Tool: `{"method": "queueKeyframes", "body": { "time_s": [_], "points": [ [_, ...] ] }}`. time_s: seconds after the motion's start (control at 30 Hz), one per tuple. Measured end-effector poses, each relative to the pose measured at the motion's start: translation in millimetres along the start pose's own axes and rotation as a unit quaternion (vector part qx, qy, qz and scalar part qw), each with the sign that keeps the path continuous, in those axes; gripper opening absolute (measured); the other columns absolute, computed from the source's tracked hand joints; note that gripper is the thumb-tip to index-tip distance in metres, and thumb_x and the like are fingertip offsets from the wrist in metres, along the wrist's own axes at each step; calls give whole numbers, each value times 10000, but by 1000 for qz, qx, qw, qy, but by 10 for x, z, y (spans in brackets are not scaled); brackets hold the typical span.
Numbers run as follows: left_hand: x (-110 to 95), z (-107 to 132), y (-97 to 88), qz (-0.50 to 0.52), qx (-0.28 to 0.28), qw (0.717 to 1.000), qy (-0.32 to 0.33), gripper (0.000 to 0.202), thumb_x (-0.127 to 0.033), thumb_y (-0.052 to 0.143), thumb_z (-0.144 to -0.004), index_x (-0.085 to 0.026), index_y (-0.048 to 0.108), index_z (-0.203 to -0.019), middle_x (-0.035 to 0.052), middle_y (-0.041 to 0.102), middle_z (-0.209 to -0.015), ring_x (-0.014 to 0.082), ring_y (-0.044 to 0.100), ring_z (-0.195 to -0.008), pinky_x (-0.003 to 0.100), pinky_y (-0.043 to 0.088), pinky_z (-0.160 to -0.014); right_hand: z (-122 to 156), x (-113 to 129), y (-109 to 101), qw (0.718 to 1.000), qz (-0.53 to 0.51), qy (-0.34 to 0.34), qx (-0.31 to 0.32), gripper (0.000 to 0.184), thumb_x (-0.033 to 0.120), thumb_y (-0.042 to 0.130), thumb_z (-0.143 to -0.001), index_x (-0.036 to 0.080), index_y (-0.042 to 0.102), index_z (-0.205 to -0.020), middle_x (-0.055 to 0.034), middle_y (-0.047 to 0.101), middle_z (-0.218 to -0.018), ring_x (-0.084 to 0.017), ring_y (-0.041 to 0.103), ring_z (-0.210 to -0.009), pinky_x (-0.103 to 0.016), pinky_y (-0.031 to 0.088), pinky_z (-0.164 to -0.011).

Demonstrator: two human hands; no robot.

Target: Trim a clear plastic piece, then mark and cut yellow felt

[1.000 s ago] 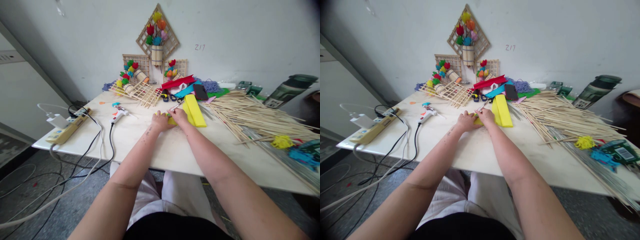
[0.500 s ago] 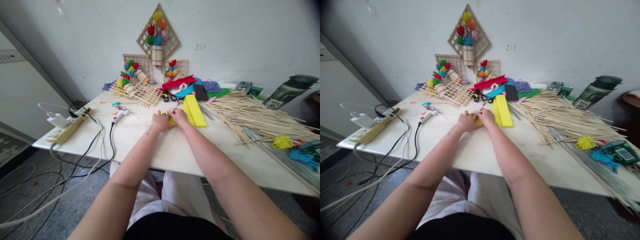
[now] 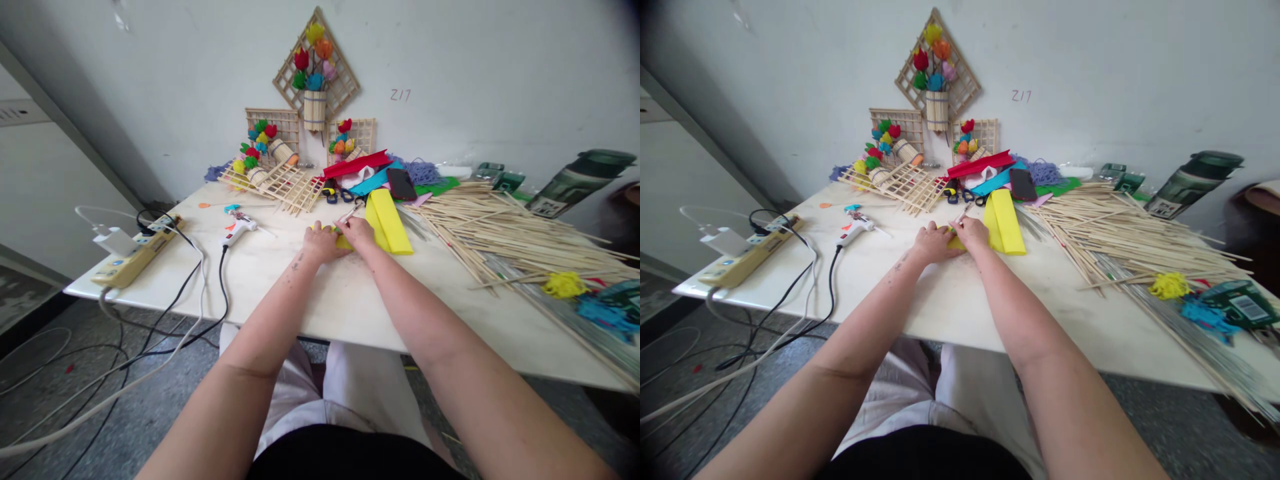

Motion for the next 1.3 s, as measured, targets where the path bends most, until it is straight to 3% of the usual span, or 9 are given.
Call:
{"method": "queueKeyframes", "body": {
  "time_s": [1.3],
  "points": [
    [20,-18,20,-10,1,1000,1,701,-717,308,-753,-264,469,-1263,74,483,-1295,333,317,-1207,462,310,-944,-56,-79,18,999,-44,16,-16,417,486,446,-832,178,687,-976,-112,687,-971,-224,614,-911,-277,439,-736]
  ]
}}
Point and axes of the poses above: each hand's wrist, its own z-axis away from the middle knuckle, its own y-axis out of the palm, x = y × z, the point moved 5 cm from there along -z, towards the middle knuckle
